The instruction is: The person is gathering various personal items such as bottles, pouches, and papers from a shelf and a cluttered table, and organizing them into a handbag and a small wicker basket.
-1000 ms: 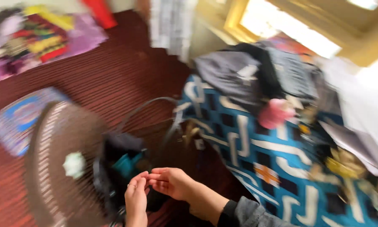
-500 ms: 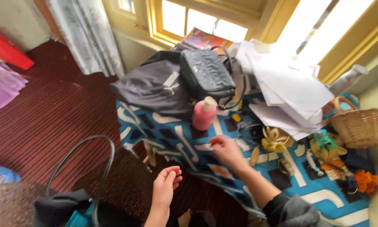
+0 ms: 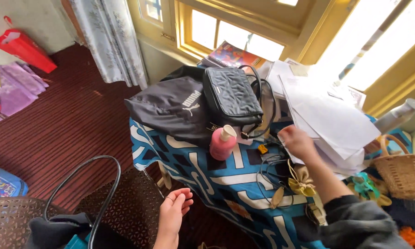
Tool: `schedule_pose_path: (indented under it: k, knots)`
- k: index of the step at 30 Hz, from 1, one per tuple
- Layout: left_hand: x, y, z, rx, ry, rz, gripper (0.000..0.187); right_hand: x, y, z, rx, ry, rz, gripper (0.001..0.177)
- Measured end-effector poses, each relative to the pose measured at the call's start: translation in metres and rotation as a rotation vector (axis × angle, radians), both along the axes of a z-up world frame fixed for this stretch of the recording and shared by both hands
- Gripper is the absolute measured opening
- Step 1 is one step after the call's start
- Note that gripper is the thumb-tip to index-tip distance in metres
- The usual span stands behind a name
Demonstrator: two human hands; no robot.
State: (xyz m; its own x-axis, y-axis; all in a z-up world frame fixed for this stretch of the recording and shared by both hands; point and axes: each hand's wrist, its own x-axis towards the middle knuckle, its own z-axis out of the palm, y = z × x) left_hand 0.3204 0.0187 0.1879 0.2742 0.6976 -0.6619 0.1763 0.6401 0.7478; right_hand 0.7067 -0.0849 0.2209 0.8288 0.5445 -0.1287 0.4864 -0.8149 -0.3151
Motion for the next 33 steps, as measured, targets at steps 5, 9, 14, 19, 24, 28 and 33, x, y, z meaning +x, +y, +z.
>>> schedule_pose_path:
  k: [5,9,14,19,24,28,33]
  knots:
    - [0.011,0.003,0.001,0.009,-0.043,0.013,0.028,0.013,-0.015,0.064,0.505,0.387,0.010,0.033]
    - [0.024,0.005,-0.017,0.042,-0.145,0.035,0.027,-0.044,-0.017,0.120,0.572,0.513,0.083,0.033]
    - [0.033,-0.006,-0.001,0.105,-0.341,-0.028,0.030,-0.104,-0.012,0.123,0.812,0.987,0.221,0.020]
    - [0.022,-0.016,0.022,-0.067,-0.689,-0.007,0.043,-0.167,0.017,0.074,0.843,1.346,0.300,0.023]
    - [-0.005,-0.008,-0.008,0.027,-0.590,0.171,0.035,-0.246,0.056,0.016,0.815,1.412,0.180,0.025]
    - [-0.057,0.001,-0.054,0.148,-0.187,0.304,0.027,-0.331,0.072,-0.004,0.651,1.472,-0.043,0.044]
    - [-0.125,-0.014,-0.122,0.627,0.368,0.028,0.031,-0.403,0.089,-0.109,0.488,1.551,-0.115,0.038]
